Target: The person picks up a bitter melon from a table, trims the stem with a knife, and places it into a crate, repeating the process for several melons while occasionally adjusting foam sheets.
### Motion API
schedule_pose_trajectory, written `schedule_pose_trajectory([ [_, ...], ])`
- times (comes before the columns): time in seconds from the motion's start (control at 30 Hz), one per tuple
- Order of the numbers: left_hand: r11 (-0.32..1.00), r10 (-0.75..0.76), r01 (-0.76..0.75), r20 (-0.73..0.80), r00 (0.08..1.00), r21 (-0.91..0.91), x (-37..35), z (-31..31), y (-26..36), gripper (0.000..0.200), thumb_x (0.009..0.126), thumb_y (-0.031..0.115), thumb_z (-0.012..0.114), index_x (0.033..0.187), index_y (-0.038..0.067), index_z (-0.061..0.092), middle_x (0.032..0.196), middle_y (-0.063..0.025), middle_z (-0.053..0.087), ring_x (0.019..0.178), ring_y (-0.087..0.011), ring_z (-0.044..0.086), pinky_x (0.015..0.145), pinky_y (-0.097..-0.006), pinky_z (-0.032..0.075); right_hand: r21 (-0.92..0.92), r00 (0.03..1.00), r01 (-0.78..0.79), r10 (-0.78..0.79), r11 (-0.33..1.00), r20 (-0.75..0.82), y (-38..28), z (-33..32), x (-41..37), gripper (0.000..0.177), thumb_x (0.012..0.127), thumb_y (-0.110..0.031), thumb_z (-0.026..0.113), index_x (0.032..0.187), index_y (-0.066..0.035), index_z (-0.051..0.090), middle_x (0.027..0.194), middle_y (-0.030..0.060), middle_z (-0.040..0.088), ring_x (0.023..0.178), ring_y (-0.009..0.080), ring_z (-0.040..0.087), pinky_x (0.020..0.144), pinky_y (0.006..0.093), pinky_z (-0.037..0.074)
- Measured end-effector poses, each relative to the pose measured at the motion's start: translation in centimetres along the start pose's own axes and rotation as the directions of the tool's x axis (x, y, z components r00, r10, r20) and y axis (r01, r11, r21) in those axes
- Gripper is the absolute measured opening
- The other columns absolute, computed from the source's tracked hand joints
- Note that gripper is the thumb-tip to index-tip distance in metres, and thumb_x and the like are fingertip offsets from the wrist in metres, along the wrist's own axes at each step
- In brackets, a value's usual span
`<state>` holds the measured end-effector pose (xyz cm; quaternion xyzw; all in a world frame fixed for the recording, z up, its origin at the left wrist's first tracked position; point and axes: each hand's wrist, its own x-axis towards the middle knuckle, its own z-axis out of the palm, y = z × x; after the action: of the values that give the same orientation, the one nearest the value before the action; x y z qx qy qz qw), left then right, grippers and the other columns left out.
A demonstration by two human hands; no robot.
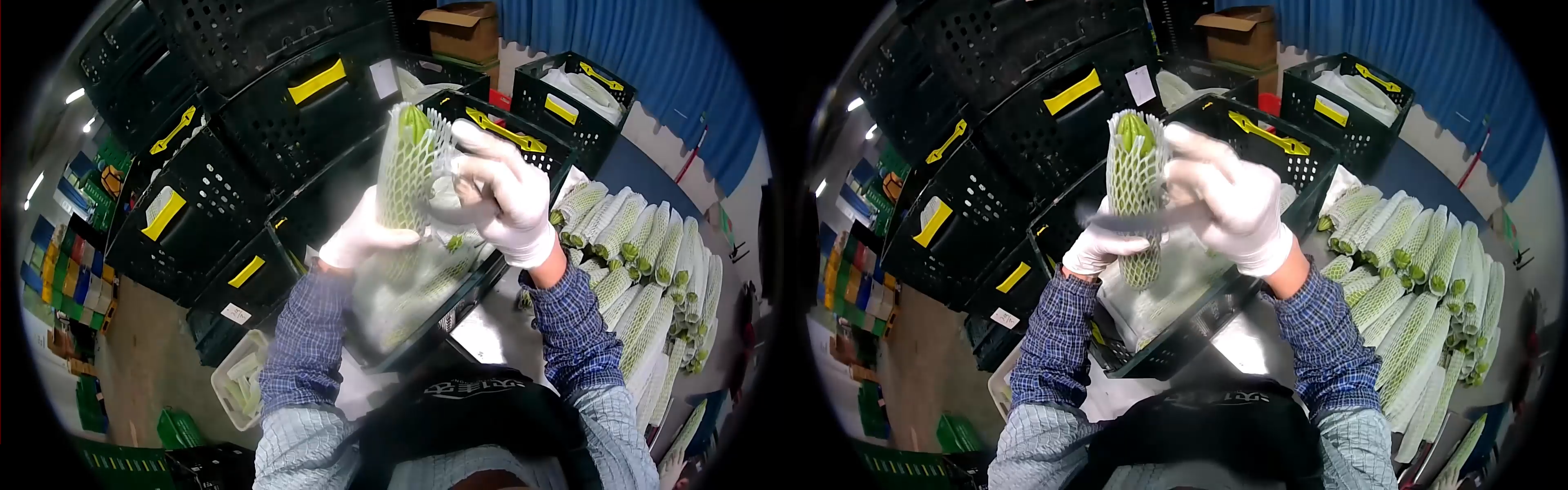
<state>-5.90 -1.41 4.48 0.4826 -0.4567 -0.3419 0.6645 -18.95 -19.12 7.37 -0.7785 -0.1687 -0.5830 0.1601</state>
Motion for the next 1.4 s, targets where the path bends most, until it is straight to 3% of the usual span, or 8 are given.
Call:
schedule_pose_trajectory([
  [0.1,0.989,-0.067,0.070,0.027,0.997,-0.129,0.3,-1.4,-1.1,0.088,0.064,0.001,0.082,0.142,0.004,0.042,0.129,-0.0091,0.059,0.118,-0.0220,0.059,0.106,-0.0375,0.045,0.136,0.973,0.014,-0.045,0.991,0.228,-2.2,-0.1,-0.8,0.021,0.076,-0.001,0.071,0.095,-0.006,0.064,0.081,0.0093,0.068,0.066,0.0262,0.067,0.056,0.0315,0.052],
  [0.27,0.892,-0.062,0.020,-0.077,0.995,-0.452,-0.5,0.9,0.0,0.094,0.065,0.008,0.077,0.148,0.003,0.034,0.144,-0.0142,0.049,0.129,-0.0262,0.052,0.112,-0.0394,0.040,0.163,0.888,-0.252,0.161,0.954,0.431,-3.7,1.4,-2.7,0.029,0.068,-0.004,0.068,0.095,-0.009,0.059,0.080,0.0088,0.062,0.064,0.0304,0.064,0.056,0.0371,0.050],
  [0.4,0.737,0.057,0.093,0.198,0.979,-0.670,-1.3,-1.8,-2.0,0.068,0.076,0.020,0.073,0.136,0.000,0.047,0.112,-0.0157,0.065,0.093,-0.0255,0.066,0.080,-0.0359,0.054,0.264,0.789,-0.515,0.330,0.815,0.518,-3.0,0.9,-3.5,0.027,0.073,-0.005,0.068,0.100,-0.007,0.062,0.088,0.0113,0.066,0.075,0.0288,0.068,0.065,0.0332,0.053],
  [0.5,0.847,0.019,0.048,0.120,0.993,-0.529,-1.4,-2.7,-2.7,0.079,0.068,0.023,0.075,0.136,-0.004,0.046,0.113,-0.0245,0.064,0.089,-0.0338,0.066,0.075,-0.0432,0.056,0.339,0.750,-0.607,0.378,0.719,0.542,-2.4,1.2,-3.9,0.025,0.079,-0.003,0.066,0.104,-0.003,0.063,0.091,0.0126,0.068,0.081,0.0242,0.069,0.070,0.0315,0.052],
  [0.67,0.999,0.024,-0.027,-0.108,0.994,-0.023,0.1,-0.8,-0.2,0.071,0.066,0.008,0.081,0.130,0.001,0.053,0.111,-0.0087,0.066,0.096,-0.0187,0.064,0.089,-0.0337,0.052,0.388,0.769,-0.639,0.536,0.664,0.349,-1.0,0.6,-4.6,0.026,0.078,-0.004,0.070,0.104,-0.002,0.069,0.078,0.0038,0.060,0.060,0.0101,0.052,0.056,0.0256,0.042],
  [0.93,0.698,0.220,0.020,-0.240,0.945,0.716,1.2,0.8,-2.3,0.066,0.067,0.009,0.080,0.127,0.004,0.054,0.114,-0.0095,0.067,0.104,-0.0156,0.065,0.093,-0.0306,0.050,-0.040,0.861,-0.506,0.507,0.862,0.036,-2.8,0.3,-1.2,0.052,0.075,-0.019,0.084,0.118,-0.002,0.060,0.100,0.0113,0.069,0.089,0.0189,0.069,0.079,0.0285,0.054],
  [1.2,0.427,0.428,-0.007,-0.195,0.882,0.904,1.2,0.9,-3.9,0.065,0.066,0.017,0.084,0.123,0.005,0.056,0.109,-0.0147,0.068,0.097,-0.0227,0.069,0.083,-0.0344,0.055,-0.057,0.831,-0.526,0.527,0.848,0.176,-3.0,0.9,-2.3,0.032,0.072,-0.006,0.074,0.102,-0.007,0.063,0.076,0.0088,0.068,0.066,0.0203,0.069,0.062,0.0289,0.054],
  [1.4,0.912,0.242,-0.151,-0.206,0.948,0.381,-0.1,1.2,-4.7,0.062,0.078,0.021,0.078,0.130,0.003,0.050,0.114,-0.0114,0.063,0.104,-0.0200,0.063,0.093,-0.0328,0.051,-0.042,0.896,-0.044,0.058,0.998,0.441,-5.1,3.6,-3.4,0.020,0.075,-0.011,0.067,0.092,-0.008,0.058,0.075,0.0046,0.060,0.061,0.0195,0.065,0.054,0.0306,0.052],
])
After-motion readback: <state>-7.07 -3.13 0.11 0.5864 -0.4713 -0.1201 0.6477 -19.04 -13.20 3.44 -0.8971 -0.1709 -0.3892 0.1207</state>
